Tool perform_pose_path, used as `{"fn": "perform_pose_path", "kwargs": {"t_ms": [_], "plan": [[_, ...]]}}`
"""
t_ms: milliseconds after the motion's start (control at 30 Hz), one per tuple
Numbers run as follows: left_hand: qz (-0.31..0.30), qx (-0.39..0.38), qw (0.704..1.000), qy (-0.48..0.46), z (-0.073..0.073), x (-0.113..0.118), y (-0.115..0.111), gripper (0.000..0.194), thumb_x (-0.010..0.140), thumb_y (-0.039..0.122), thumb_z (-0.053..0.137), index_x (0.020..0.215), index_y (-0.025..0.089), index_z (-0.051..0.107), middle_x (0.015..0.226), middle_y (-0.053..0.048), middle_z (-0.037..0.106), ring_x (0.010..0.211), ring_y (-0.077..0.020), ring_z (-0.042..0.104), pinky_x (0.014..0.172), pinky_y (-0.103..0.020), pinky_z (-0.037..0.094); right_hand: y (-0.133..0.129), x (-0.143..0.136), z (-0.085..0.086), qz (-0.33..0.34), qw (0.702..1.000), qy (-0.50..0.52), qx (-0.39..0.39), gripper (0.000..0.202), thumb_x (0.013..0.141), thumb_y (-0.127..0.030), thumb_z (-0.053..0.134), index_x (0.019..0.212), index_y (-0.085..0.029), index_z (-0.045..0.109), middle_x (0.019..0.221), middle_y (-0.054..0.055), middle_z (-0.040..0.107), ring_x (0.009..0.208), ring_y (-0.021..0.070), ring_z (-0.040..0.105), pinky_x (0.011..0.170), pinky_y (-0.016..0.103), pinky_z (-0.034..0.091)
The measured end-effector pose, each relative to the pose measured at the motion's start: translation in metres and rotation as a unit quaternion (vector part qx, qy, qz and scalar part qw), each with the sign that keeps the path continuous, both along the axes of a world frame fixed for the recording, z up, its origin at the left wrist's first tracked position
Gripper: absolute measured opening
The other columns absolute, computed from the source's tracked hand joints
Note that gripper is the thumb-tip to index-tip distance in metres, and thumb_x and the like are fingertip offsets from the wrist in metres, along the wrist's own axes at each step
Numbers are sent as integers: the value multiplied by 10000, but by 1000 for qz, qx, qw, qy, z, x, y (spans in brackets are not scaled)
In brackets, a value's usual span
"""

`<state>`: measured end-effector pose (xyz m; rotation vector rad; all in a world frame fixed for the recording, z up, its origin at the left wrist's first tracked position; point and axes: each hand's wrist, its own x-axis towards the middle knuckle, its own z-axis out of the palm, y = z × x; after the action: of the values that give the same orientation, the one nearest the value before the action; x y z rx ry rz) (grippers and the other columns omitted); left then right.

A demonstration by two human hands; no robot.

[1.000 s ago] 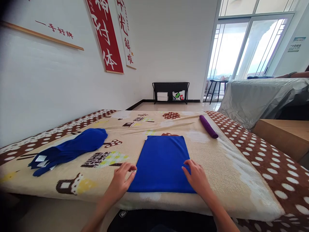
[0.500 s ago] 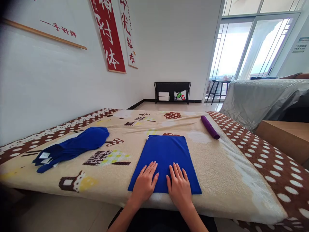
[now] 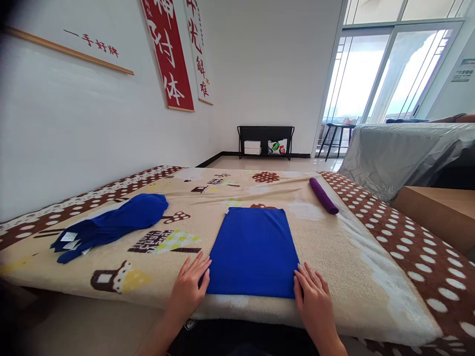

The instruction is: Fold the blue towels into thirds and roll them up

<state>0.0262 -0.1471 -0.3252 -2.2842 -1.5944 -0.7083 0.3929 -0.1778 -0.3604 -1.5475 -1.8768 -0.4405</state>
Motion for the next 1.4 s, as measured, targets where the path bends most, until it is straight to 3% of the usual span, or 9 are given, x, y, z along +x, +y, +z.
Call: {"fn": "perform_pose_path", "kwargs": {"t_ms": [167,300,400,533,733,1067,1233,1300,1400], "plan": [[-41,-69,997,-15,33,68,20,546,895,110,358,1428,147,465,1505,-61,434,1421,-202,356,1173,-455,315,34,-58,42,52,998,9,-45,388,995,-267,350,1261,-170,616,1386,69,558,1320,202,487,1084,393,387],[-64,-111,992,-18,28,121,23,547,893,114,359,1431,117,460,1520,-88,403,1447,-210,301,1202,-453,245,47,-107,44,64,992,-1,-106,447,976,-164,296,1328,-141,570,1419,87,521,1335,188,469,1091,363,380],[-43,-115,992,-17,16,133,21,508,938,171,344,1428,107,464,1506,-109,422,1433,-220,332,1191,-455,269,47,-118,36,51,990,-10,-131,463,971,-157,301,1373,-138,531,1446,93,488,1361,192,434,1119,362,342],[-20,-90,995,-25,7,130,14,477,982,255,325,1422,152,478,1500,-96,437,1415,-225,368,1173,-484,293,39,-112,27,33,990,-25,-133,459,995,-239,302,1405,-186,502,1454,79,479,1386,209,399,1152,405,282],[-18,-67,997,-26,7,115,8,505,986,398,354,1442,207,457,1509,-92,427,1411,-267,372,1147,-527,314,30,-94,24,21,991,-33,-125,506,1002,-403,315,1436,-190,463,1488,86,428,1400,233,375,1142,449,303],[30,-28,999,-11,-13,33,-10,537,991,380,375,1514,277,317,1553,-46,352,1427,-264,342,1155,-518,295,10,-22,-9,-25,997,-20,-75,546,995,-433,313,1451,-156,432,1492,68,430,1399,220,377,1158,431,298],[30,-88,996,2,14,26,2,454,995,382,351,1359,208,559,1365,-91,595,1307,-261,512,1142,-529,312,25,-8,10,-37,993,-33,-104,445,974,-341,330,1244,-153,629,1380,119,557,1343,249,457,1165,506,259],[-2,-104,995,4,29,40,18,471,999,377,338,1383,181,528,1409,-96,555,1343,-239,473,1143,-482,326,41,-16,27,-7,993,-27,-119,428,970,-303,328,1212,-146,644,1412,123,526,1376,240,414,1171,487,259],[-86,-125,988,12,38,68,43,519,1005,343,318,1498,180,343,1554,-72,353,1431,-194,337,1155,-418,316,66,-37,45,92,983,-9,-160,467,989,-352,327,1376,-179,523,1502,88,418,1419,197,340,1160,424,306]]}}
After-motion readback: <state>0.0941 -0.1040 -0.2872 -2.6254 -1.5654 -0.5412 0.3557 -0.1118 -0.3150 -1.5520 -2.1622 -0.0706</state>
